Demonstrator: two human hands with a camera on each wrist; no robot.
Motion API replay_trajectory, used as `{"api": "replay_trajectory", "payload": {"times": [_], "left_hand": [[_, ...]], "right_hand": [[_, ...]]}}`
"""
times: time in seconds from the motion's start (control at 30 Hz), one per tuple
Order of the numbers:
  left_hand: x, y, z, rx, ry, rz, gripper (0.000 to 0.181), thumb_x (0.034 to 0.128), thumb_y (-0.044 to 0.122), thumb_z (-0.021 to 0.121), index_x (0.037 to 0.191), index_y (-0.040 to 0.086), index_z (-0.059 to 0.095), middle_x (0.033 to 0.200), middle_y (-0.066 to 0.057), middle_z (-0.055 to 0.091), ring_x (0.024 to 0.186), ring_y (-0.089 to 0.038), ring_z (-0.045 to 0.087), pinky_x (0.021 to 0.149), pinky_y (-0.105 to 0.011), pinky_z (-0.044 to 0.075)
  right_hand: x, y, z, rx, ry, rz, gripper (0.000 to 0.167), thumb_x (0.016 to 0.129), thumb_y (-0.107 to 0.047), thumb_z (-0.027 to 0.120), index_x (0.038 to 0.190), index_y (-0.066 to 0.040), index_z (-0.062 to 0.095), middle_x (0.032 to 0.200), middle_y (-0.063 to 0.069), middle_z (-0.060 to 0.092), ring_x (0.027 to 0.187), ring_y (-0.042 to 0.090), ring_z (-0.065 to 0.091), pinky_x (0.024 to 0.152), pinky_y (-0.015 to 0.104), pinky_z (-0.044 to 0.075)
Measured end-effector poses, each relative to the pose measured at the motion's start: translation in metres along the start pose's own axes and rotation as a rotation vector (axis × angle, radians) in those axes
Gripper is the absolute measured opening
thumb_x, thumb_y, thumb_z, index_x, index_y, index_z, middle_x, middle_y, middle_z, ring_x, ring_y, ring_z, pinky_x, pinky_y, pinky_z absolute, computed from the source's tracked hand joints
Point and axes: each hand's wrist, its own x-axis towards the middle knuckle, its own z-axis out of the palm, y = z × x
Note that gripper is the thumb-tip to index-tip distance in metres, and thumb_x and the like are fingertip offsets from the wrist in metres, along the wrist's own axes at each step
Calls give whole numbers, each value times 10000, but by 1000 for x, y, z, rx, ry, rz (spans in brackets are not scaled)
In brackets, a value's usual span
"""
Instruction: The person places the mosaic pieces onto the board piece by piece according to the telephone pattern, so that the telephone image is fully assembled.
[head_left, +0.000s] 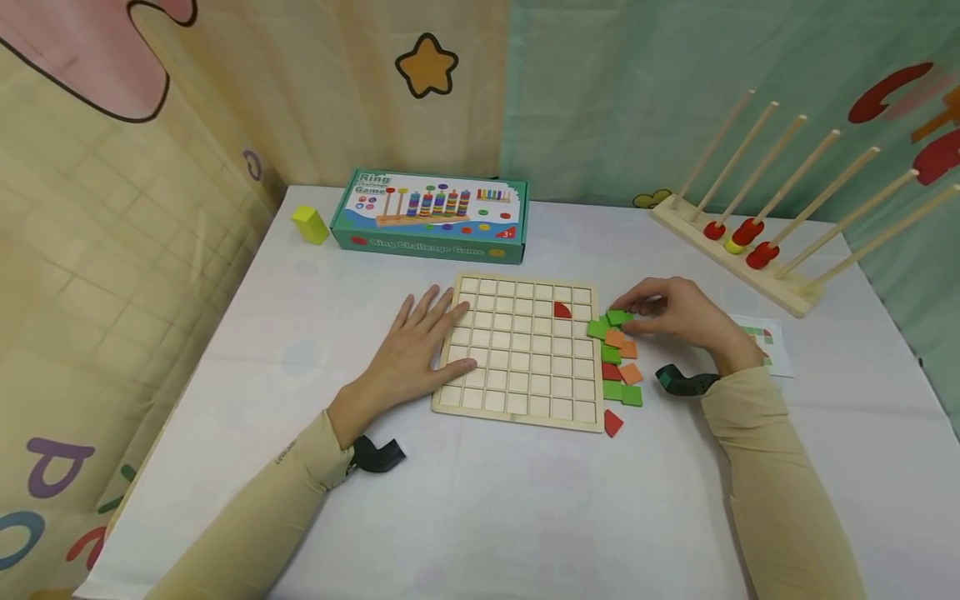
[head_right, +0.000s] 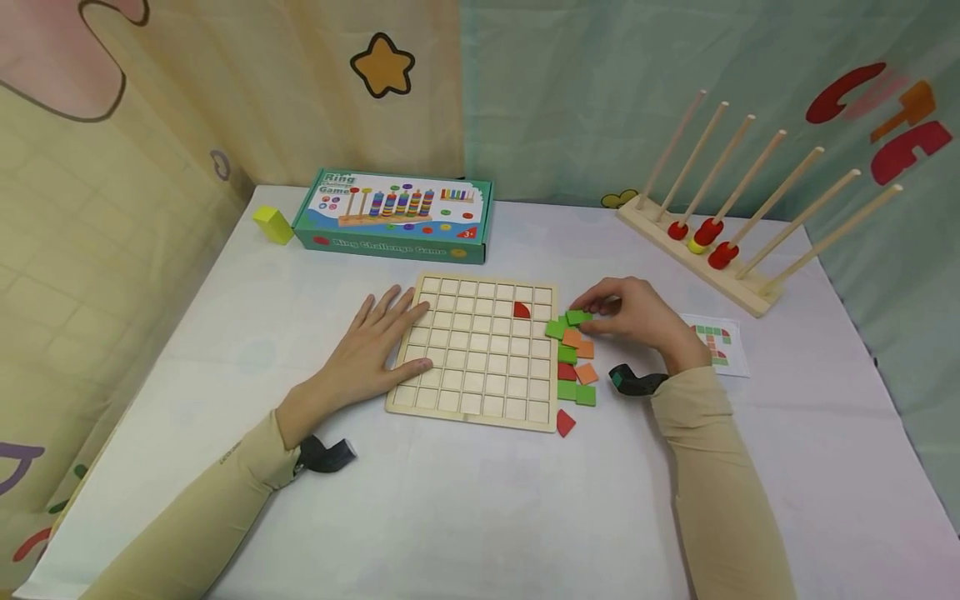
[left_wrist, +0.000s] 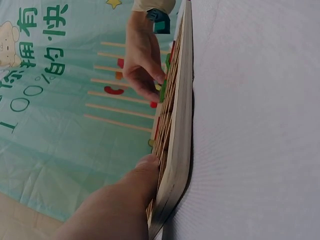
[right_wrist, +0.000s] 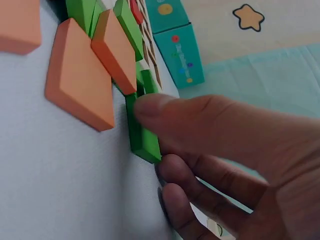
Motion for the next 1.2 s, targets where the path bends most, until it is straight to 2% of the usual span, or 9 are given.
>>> {"api": "replay_trajectory", "payload": {"times": [0.2, 0.3, 0.47, 0.7, 0.97, 1.2], "left_hand": [[1, 0, 1, -10, 4, 10, 904, 975, 671, 579, 1673, 163, 311, 1764, -122, 189, 1654, -331, 76, 1329, -576, 21], [1, 0, 2, -7, 4, 12, 906, 977, 674, 576, 1675, 163, 307, 1765, -123, 187, 1653, -335, 78, 1329, -572, 19], [1, 0, 2, -5, 10, 15, 905, 976, 666, 584, 1675, 164, 306, 1764, -125, 187, 1653, -335, 77, 1330, -568, 14], [1, 1, 1, -9, 8, 17, 901, 977, 657, 586, 1675, 161, 306, 1764, -127, 190, 1652, -341, 82, 1330, -568, 15], [1, 0, 1, 6, 4, 9, 906, 970, 671, 581, 1674, 168, 312, 1762, -126, 196, 1651, -343, 88, 1328, -581, 34], [0, -1, 2, 2, 5, 5, 903, 975, 673, 573, 1677, 172, 304, 1765, -119, 187, 1651, -341, 87, 1327, -584, 33]], "right_hand": [[0, -7, 4, -14, 61, 5, 256, 914, -175, 840, 1156, -113, 781, 1078, 68, 730, 986, 214, 600, 905, 236, 529], [2, -17, 8, -12, 85, -8, 234, 921, -174, 832, 1139, -106, 778, 1069, 75, 726, 986, 216, 617, 910, 306, 562], [8, -40, 21, -3, 45, -42, 221, 918, -170, 832, 1117, -93, 778, 1045, 81, 725, 981, 238, 631, 923, 461, 577], [11, -58, 36, -28, 28, -80, 255, 866, -135, 882, 1093, -83, 780, 995, 59, 725, 941, 228, 640, 876, 443, 574], [14, -65, 49, -41, 55, -103, 263, 841, -140, 908, 1060, -79, 774, 982, 55, 734, 923, 222, 640, 873, 427, 565], [16, -68, 55, -53, 79, -163, 260, 847, -147, 905, 1064, -86, 774, 987, 48, 744, 915, 213, 660, 835, 418, 579]]}}
